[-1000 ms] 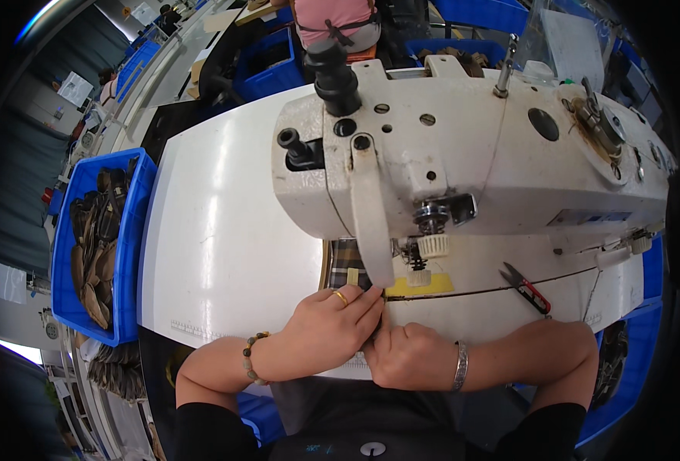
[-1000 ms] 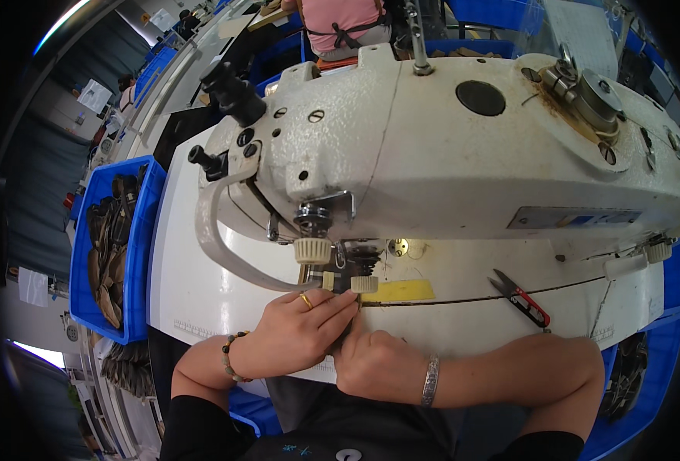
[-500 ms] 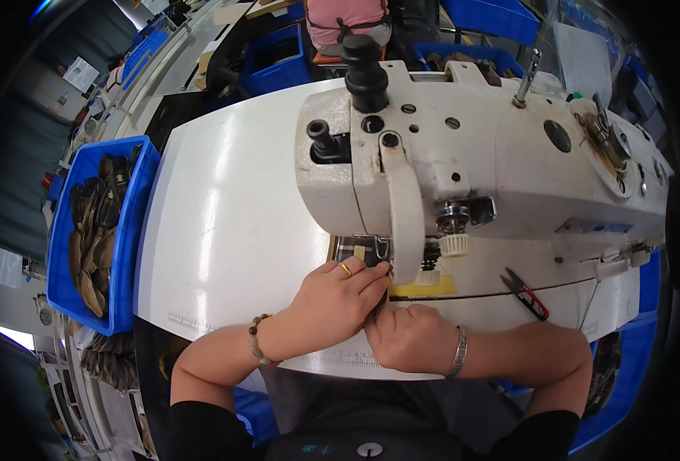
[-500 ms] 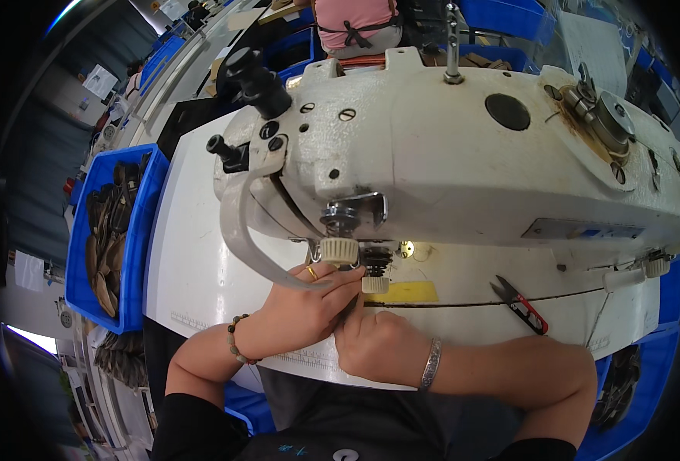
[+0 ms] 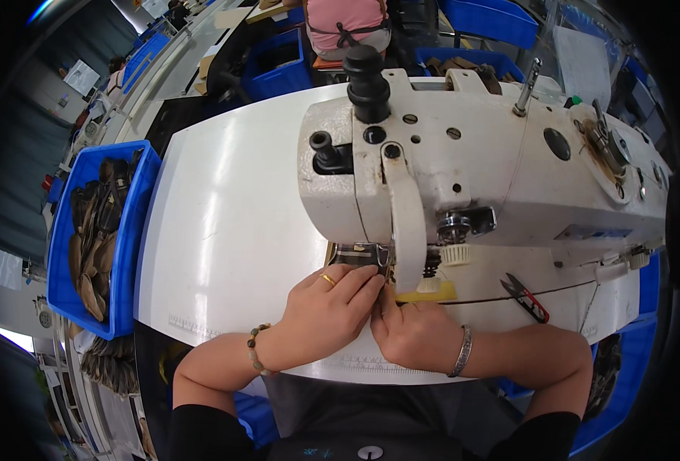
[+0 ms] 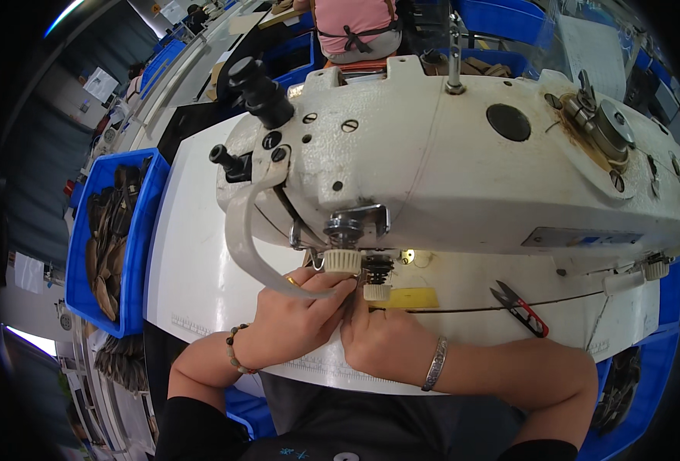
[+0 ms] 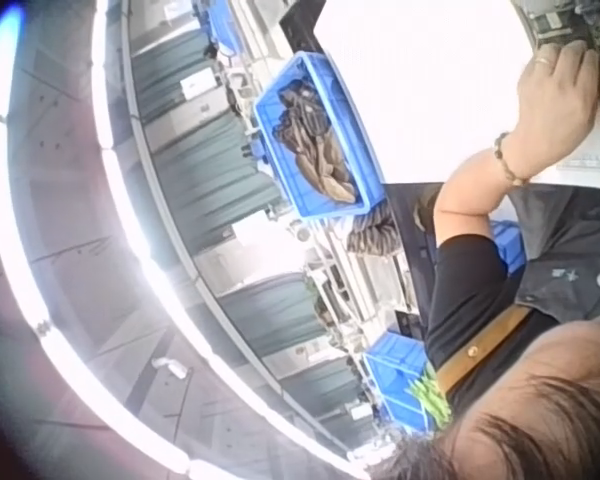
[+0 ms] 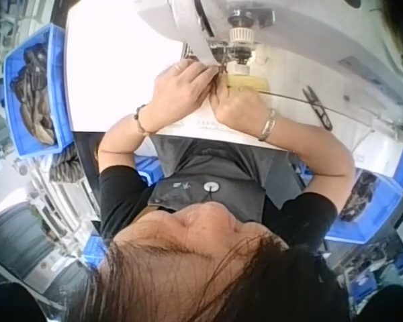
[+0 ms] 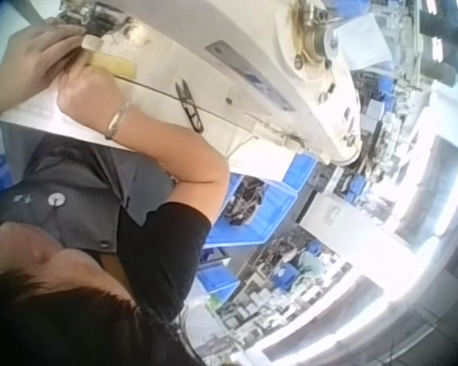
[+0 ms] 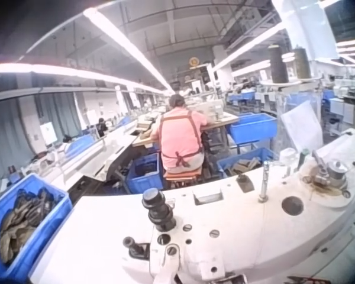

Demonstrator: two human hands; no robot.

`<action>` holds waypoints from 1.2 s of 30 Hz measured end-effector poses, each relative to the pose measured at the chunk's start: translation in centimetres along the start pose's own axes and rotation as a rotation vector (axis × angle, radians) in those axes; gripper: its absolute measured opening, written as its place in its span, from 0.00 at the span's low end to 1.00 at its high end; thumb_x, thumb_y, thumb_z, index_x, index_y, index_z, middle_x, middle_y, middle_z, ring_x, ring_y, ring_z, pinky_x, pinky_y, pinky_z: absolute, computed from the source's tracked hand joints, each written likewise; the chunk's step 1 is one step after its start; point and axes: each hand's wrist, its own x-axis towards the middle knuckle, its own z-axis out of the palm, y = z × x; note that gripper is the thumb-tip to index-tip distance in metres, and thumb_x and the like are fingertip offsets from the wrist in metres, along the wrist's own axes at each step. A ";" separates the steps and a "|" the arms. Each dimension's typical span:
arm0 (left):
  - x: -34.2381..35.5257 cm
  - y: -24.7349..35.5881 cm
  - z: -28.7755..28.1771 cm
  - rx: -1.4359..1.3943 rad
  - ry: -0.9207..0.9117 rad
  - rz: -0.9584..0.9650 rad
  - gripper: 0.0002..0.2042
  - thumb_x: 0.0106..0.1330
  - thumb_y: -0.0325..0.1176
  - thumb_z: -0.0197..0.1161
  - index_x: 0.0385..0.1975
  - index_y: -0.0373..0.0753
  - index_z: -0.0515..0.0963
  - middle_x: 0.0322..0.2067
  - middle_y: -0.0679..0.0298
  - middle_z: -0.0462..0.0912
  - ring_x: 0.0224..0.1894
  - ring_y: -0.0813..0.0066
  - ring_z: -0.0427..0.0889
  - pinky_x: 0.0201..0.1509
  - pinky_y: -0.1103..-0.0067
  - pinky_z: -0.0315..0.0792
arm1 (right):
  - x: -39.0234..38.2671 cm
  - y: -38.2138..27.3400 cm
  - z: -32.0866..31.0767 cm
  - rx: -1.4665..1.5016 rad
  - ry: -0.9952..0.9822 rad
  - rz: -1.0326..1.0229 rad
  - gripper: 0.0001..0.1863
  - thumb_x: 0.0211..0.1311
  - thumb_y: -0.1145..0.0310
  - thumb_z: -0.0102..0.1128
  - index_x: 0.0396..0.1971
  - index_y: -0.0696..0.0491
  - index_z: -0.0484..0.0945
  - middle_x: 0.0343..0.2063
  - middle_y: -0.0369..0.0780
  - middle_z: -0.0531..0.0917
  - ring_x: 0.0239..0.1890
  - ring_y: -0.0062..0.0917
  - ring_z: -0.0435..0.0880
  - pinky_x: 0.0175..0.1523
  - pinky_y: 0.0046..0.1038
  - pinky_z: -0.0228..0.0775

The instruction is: Sewing and assembling components for shoe insoles or linings using an industrial sewing machine.

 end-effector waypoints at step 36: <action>1.5 -3.9 2.4 0.004 0.198 0.016 0.13 0.48 0.30 0.68 0.35 0.44 0.80 0.37 0.69 0.80 0.44 0.71 0.80 0.66 0.62 0.66 | 0.6 4.2 3.2 0.309 0.241 0.429 0.09 0.53 0.68 0.61 0.35 0.48 0.83 0.21 0.34 0.83 0.18 0.27 0.83 0.21 0.31 0.72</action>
